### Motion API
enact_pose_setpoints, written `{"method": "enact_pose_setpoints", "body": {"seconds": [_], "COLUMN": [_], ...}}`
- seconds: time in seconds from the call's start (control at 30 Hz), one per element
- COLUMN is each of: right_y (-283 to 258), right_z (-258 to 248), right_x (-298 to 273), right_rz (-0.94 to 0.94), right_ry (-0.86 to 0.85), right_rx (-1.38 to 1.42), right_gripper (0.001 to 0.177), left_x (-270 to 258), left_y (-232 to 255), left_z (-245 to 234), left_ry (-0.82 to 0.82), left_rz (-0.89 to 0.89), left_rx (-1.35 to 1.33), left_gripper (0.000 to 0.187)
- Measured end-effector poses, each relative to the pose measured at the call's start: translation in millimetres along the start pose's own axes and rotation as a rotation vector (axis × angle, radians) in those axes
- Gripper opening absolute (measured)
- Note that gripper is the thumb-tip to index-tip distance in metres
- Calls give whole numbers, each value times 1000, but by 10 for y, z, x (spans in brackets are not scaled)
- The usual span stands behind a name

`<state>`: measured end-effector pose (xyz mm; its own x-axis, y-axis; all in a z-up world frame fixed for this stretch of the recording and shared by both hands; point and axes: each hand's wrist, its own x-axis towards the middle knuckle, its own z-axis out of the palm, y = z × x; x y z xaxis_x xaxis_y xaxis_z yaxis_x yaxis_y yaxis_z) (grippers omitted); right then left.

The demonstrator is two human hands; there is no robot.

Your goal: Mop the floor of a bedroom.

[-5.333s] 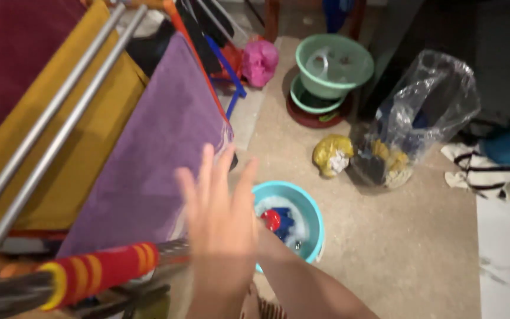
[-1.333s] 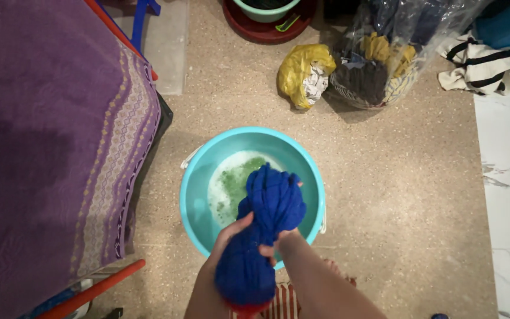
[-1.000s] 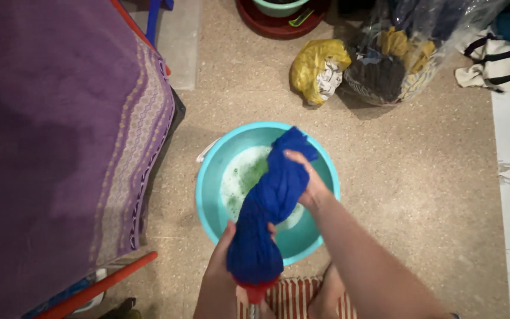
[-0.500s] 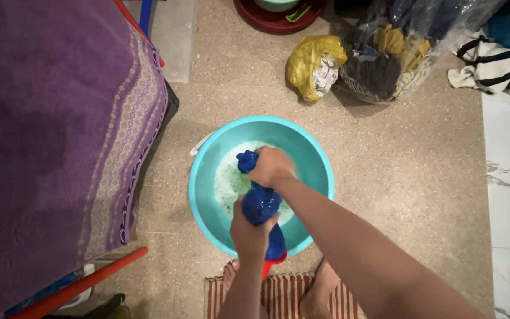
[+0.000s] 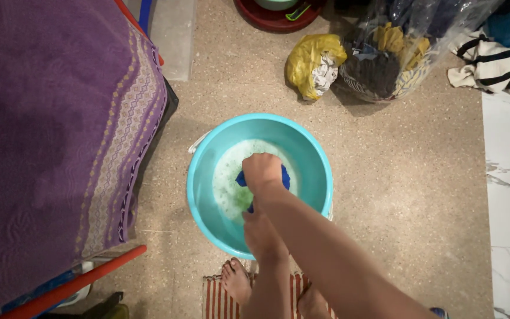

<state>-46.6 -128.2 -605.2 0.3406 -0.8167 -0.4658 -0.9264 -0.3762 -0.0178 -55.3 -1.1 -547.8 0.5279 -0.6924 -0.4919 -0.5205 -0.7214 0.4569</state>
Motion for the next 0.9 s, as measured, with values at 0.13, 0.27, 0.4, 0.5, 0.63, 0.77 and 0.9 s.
{"method": "enact_pose_setpoints", "body": {"seconds": [0.13, 0.27, 0.4, 0.5, 0.63, 0.77, 0.9], "right_y": [-27, -38, -23, 1, 186, 491, 740], "right_z": [55, 64, 110, 19, -361, -873, -1145], "right_x": [36, 50, 65, 3, -73, -99, -179], "right_rz": [16, 13, -13, 2, -63, -42, -85], "right_ry": [-35, -47, 19, -35, 12, -199, -368], "right_rx": [-32, -104, -185, -139, 0, 606, 1685], "right_gripper": [16, 17, 19, 19, 17, 24, 26], "left_x": [-14, 4, 31, 53, 98, 554, 699], "left_y": [-3, -15, -28, -35, -104, -1211, -2631], "left_z": [13, 87, 70, 43, -138, 353, 849], "left_ry": [9, -6, -64, -108, -156, -346, -216], "left_rz": [51, 35, -22, -65, -103, -239, -160], "left_rx": [33, 70, -51, -143, -235, -558, -401], "left_gripper": [67, 55, 67, 76, 87, 99, 88]}}
